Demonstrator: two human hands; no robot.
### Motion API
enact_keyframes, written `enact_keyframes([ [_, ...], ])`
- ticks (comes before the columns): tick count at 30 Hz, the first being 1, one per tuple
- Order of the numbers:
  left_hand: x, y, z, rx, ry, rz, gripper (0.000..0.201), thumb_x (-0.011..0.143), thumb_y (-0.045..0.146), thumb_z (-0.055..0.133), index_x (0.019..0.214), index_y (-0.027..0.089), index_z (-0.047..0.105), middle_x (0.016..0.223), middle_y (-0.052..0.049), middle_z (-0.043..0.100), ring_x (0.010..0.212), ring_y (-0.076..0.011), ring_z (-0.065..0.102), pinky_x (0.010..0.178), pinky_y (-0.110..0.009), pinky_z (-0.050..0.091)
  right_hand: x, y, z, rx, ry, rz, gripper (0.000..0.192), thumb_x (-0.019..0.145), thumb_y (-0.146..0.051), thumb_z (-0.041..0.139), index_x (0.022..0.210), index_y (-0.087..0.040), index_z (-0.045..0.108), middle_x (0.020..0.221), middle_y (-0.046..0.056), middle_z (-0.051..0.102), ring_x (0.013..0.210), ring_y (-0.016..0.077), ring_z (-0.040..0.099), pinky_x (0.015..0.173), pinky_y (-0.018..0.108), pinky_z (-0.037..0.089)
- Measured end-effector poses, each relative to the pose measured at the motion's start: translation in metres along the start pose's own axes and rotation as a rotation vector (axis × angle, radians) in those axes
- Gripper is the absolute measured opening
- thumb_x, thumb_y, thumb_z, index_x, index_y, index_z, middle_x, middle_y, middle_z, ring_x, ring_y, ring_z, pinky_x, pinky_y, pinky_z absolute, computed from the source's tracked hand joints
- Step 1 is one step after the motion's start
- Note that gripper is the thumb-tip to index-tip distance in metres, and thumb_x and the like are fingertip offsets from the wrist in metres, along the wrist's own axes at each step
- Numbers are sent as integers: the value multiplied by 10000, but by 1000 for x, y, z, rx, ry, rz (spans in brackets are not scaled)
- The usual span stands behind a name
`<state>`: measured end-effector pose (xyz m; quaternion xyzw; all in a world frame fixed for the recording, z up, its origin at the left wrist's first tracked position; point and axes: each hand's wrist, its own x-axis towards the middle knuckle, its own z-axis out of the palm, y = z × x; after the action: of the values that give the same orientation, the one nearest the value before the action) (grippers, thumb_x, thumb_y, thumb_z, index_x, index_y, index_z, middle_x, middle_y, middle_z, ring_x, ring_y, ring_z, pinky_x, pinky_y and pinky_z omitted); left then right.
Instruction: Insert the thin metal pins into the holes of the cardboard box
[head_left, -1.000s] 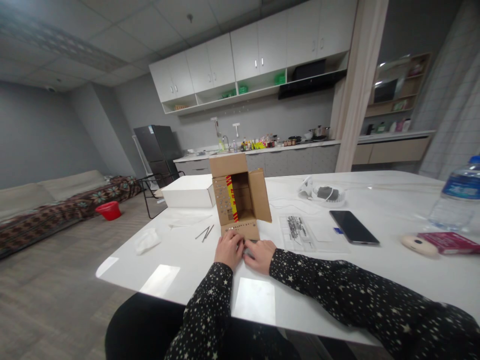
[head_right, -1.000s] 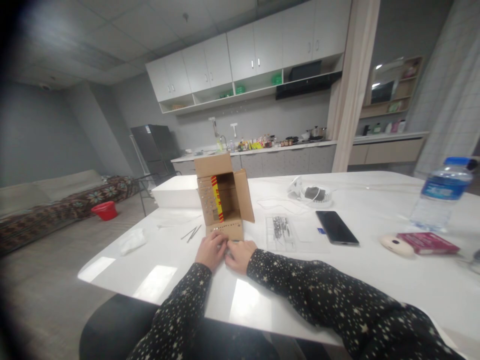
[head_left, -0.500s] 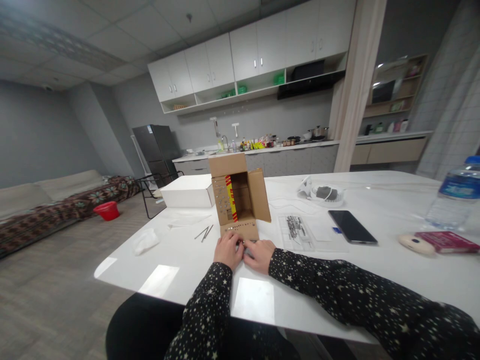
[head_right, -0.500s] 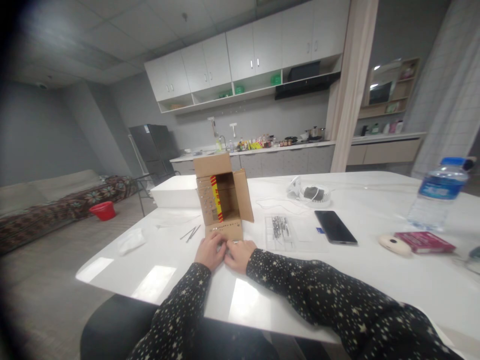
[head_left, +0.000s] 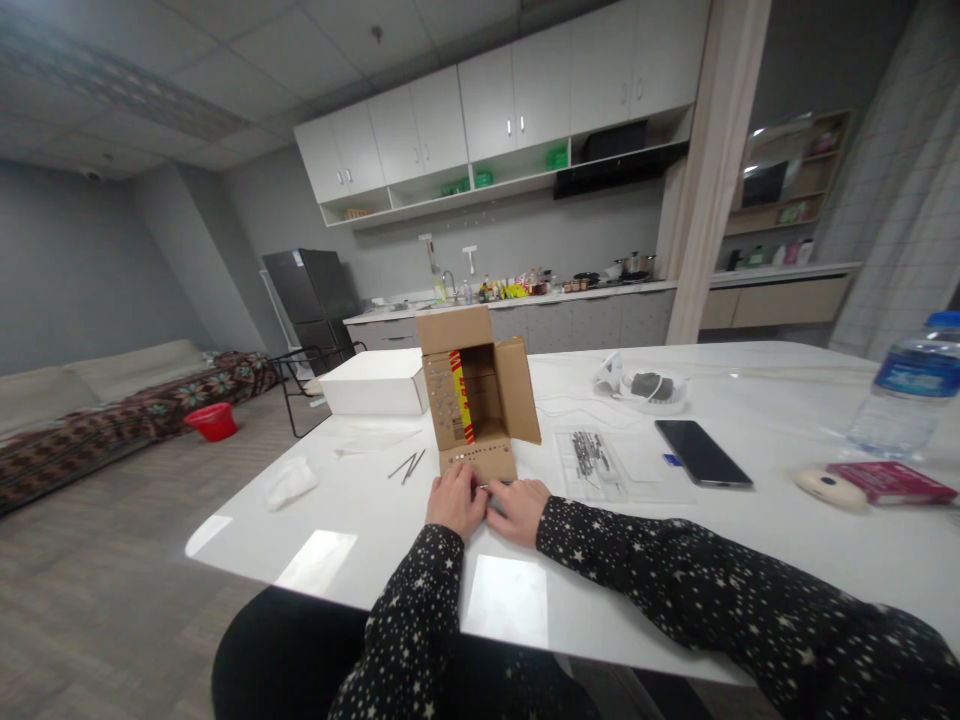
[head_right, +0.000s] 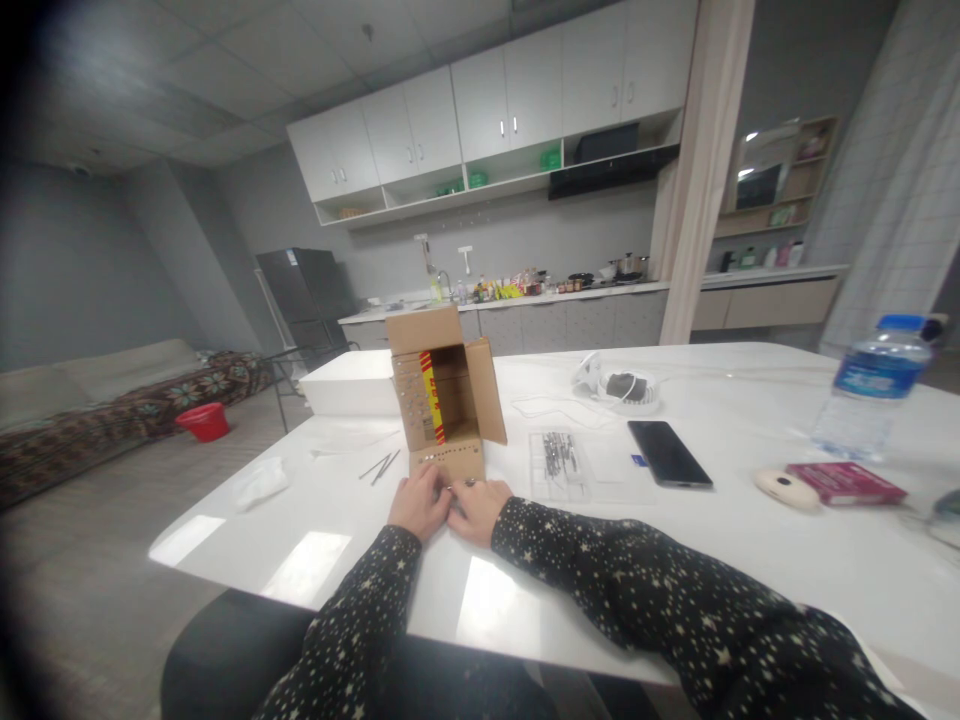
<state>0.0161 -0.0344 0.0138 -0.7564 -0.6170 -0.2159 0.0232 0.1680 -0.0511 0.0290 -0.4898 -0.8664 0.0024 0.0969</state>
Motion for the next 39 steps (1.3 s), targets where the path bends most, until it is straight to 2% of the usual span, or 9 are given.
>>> enact_keyframes([
  [14,1,0,0,35,-18,-34,71,778,253,489,807,187,492,940,-60,600,932,-221,545,806,-352,363,2,0,5,-14,17,3,306,862,-425,381,1008,-217,552,881,74,699,754,229,655,603,287,373],
  [24,1,-5,0,-93,51,-43,25,776,203,483,800,200,480,834,-29,624,853,-195,578,775,-331,374,3,1,7,0,1,19,355,878,-461,370,1075,-229,553,891,81,700,767,229,656,621,290,379],
  [30,1,-7,1,-171,86,-16,65,749,162,487,799,203,493,771,-10,611,787,-174,577,729,-306,395,4,0,8,-7,-12,30,360,877,-463,373,1080,-225,552,890,83,698,767,229,654,633,295,383],
  [39,-1,-8,-1,-315,152,106,76,695,137,475,731,200,496,716,-3,565,697,-148,531,669,-280,423,3,0,7,-10,0,16,330,866,-450,379,1018,-210,545,886,77,698,761,224,652,614,286,367],
])
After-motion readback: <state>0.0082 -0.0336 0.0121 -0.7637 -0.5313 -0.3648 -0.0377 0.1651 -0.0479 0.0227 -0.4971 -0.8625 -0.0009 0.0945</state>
